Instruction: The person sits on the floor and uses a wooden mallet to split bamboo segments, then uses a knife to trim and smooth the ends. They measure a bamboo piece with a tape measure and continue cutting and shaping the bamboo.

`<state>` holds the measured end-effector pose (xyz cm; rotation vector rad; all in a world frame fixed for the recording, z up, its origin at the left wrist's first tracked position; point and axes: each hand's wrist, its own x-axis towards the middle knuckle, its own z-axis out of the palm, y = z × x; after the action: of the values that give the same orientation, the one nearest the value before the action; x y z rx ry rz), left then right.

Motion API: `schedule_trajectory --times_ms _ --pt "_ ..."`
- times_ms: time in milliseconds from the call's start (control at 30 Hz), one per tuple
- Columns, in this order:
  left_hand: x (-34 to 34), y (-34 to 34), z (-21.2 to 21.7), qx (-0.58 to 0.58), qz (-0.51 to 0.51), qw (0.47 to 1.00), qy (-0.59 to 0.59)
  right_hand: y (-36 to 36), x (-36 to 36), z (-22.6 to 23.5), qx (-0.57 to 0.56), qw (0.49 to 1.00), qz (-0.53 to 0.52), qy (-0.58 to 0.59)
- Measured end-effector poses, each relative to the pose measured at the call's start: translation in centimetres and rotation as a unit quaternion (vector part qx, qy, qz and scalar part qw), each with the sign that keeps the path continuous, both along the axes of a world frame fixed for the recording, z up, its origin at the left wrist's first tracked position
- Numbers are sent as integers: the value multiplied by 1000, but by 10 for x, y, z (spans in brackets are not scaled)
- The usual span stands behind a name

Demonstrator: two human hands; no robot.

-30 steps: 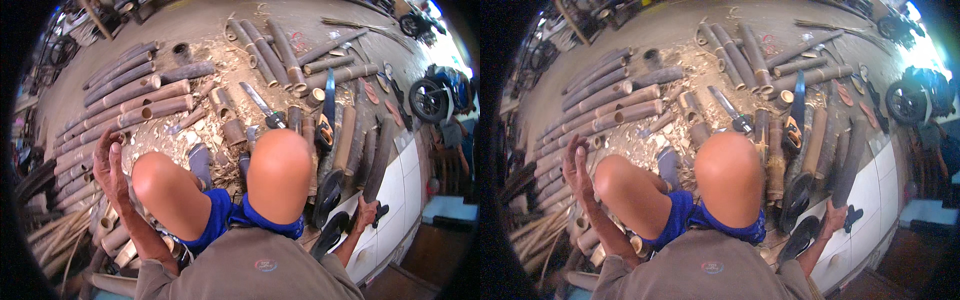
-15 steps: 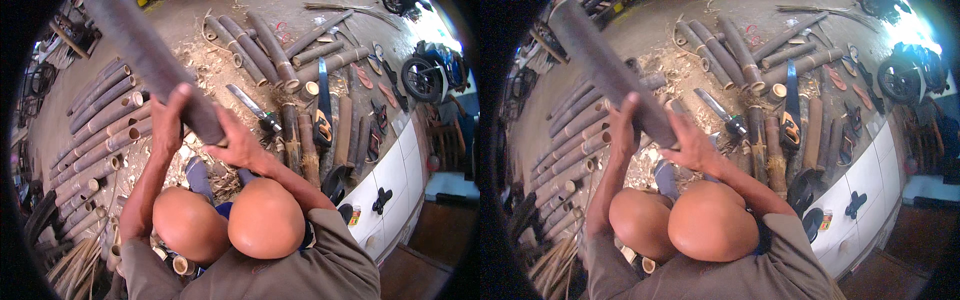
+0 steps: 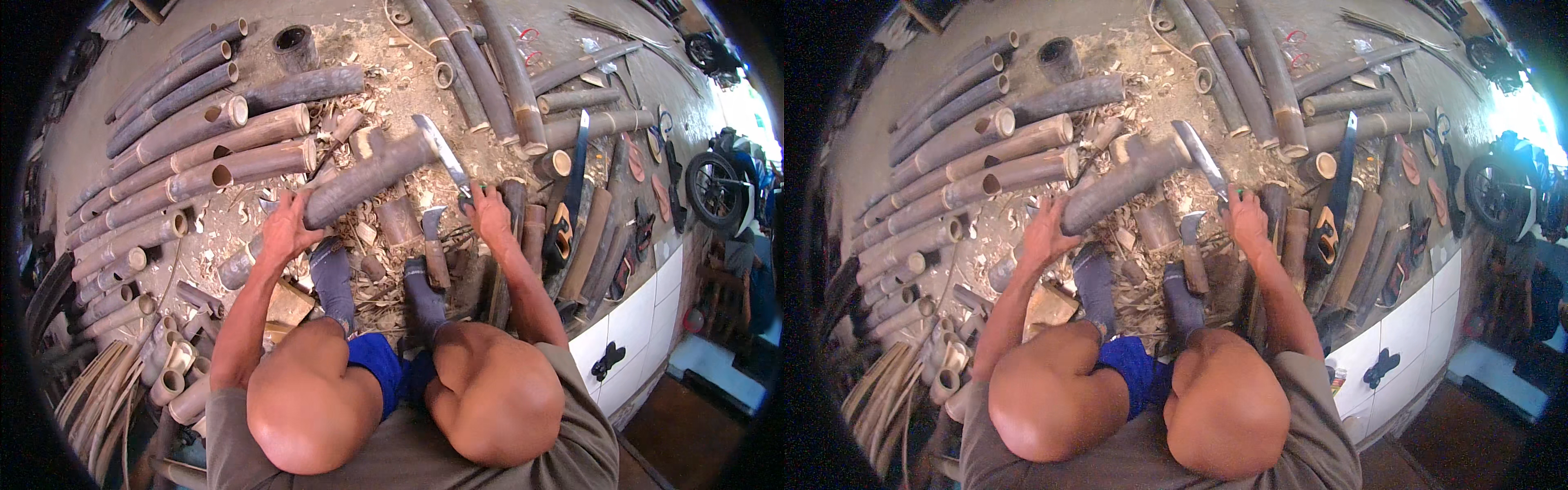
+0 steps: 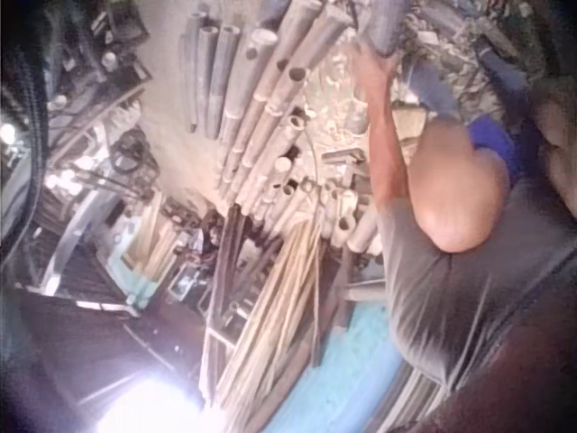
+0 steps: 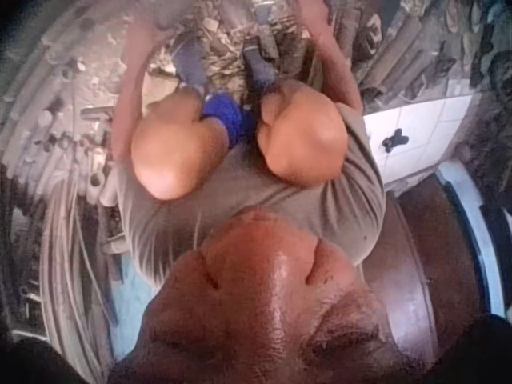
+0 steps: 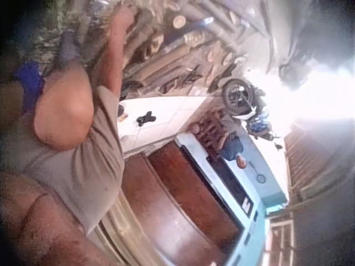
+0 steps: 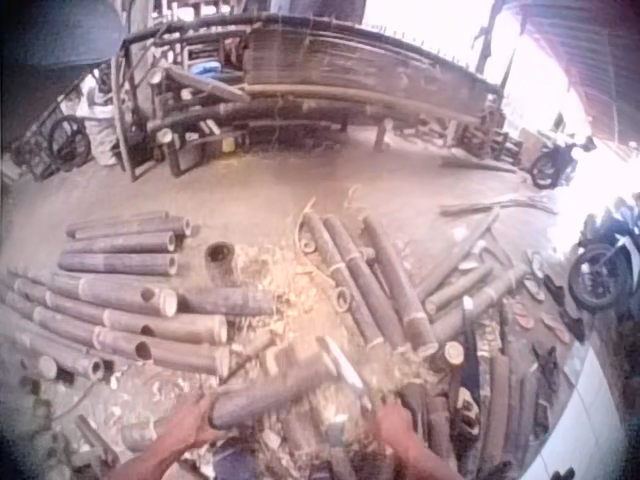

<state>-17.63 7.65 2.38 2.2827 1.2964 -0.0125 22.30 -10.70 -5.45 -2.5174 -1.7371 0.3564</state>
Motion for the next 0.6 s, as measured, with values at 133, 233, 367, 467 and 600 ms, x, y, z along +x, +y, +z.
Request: schedule_trajectory --times_ms 133,233,367,467,600 --pt "-2 -2 -28 -7 -54 998 27 25 50 4 57 991 27 -116" --pt "-4 -7 -44 2 -58 997 41 41 63 19 67 983 14 -170" --pt "6 -24 -46 98 -54 991 69 22 34 23 -37 992 -25 -118" --pt "3 -21 -53 89 -48 994 48 11 3 10 -121 986 -75 -93" --pt "-11 -15 -50 55 -52 997 27 20 -13 4 -147 982 -119 -28"
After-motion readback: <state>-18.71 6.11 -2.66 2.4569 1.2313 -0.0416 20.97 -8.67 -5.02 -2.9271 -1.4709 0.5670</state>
